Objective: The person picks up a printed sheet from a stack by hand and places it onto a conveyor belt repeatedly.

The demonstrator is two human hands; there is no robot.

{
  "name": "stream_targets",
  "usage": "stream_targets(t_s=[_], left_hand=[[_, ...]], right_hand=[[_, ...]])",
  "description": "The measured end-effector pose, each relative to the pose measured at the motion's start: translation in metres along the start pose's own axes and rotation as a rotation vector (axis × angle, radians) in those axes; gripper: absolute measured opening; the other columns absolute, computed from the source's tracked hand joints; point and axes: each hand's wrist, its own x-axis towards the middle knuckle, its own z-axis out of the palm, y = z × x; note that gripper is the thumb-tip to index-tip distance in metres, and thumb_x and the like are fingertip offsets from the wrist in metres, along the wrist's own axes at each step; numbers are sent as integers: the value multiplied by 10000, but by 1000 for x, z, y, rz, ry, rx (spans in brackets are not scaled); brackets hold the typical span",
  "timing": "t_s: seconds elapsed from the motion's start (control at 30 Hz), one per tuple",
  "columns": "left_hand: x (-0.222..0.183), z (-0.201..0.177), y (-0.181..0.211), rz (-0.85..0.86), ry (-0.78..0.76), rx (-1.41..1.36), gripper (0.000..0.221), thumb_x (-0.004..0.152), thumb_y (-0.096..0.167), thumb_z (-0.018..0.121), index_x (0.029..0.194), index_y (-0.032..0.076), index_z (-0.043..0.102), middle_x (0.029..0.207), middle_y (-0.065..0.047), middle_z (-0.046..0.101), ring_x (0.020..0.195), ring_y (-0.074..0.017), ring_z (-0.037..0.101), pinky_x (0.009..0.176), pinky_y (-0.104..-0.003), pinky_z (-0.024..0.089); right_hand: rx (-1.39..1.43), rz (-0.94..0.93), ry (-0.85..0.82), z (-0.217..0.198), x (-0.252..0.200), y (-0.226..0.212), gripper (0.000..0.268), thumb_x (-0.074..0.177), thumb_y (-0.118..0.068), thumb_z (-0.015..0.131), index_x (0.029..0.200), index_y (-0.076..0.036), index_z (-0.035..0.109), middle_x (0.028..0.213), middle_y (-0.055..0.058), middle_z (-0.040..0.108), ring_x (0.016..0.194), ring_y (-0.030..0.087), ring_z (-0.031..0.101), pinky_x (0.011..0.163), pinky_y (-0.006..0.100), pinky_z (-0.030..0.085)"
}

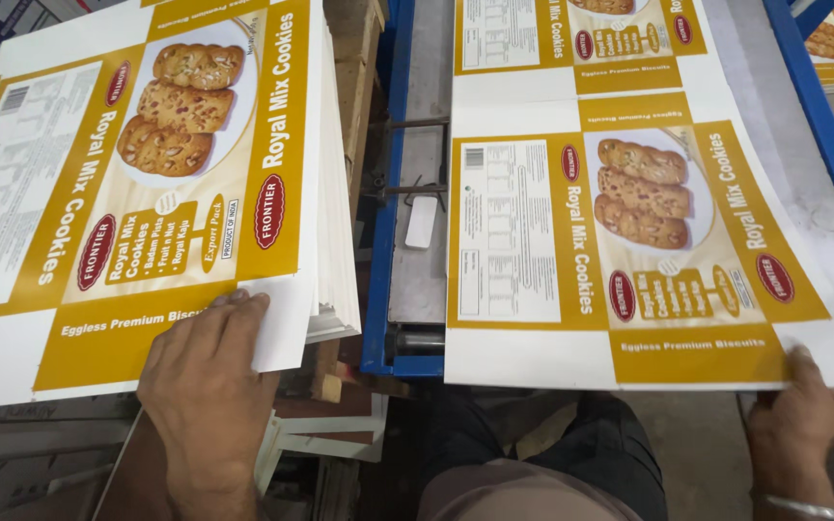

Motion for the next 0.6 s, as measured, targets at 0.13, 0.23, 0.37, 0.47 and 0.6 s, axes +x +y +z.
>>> stream_targets(t_s=[0.13, 0.23, 0.37, 0.47, 0.6], left_hand=[[2, 0, 5, 9, 14, 4, 404, 742, 117, 840, 1134, 94, 747, 1063, -62, 721, 997, -261, 685, 903, -416, 533], [8, -6, 11, 61, 25, 40, 425, 704, 118, 821, 1116, 55, 737, 1092, -96, 725, 991, -285, 682, 889, -421, 525], [15, -22, 0, 145, -49, -36, 599, 557, 118, 731, 1151, 39, 729, 1133, -130, 726, 1022, -317, 682, 909, -428, 524], [18, -35, -28, 81, -143, -379, 560, 740, 1, 684, 1297, 57, 707, 1254, -131, 728, 1103, -308, 682, 978, -412, 534], [15, -25, -15, 29, 137, -385, 423, 890, 6, 638, 1310, 38, 674, 1251, -149, 705, 1139, -292, 678, 1014, -414, 532]], right_hand=[[-92, 261, 75, 20, 6, 23, 344, 1089, -73, 546, 1415, 30, 505, 1293, 141, 661, 1113, 226, 719, 926, 336, 628], [-123, 443, -103, 31, -17, 37, 318, 1126, -129, 476, 1380, 62, 472, 1199, 212, 617, 1024, 267, 684, 912, 424, 634], [-203, 563, -280, 45, -47, 36, 368, 1084, -141, 432, 1375, 74, 498, 1231, 255, 656, 1049, 329, 705, 857, 420, 597], [-200, 578, -375, 62, -63, 20, 407, 1067, -138, 434, 1408, 77, 490, 1248, 275, 653, 1067, 347, 694, 861, 426, 590], [-87, 512, -582, 110, -79, -16, 453, 1046, -161, 467, 1422, 90, 491, 1275, 260, 664, 1084, 348, 694, 871, 420, 591]])
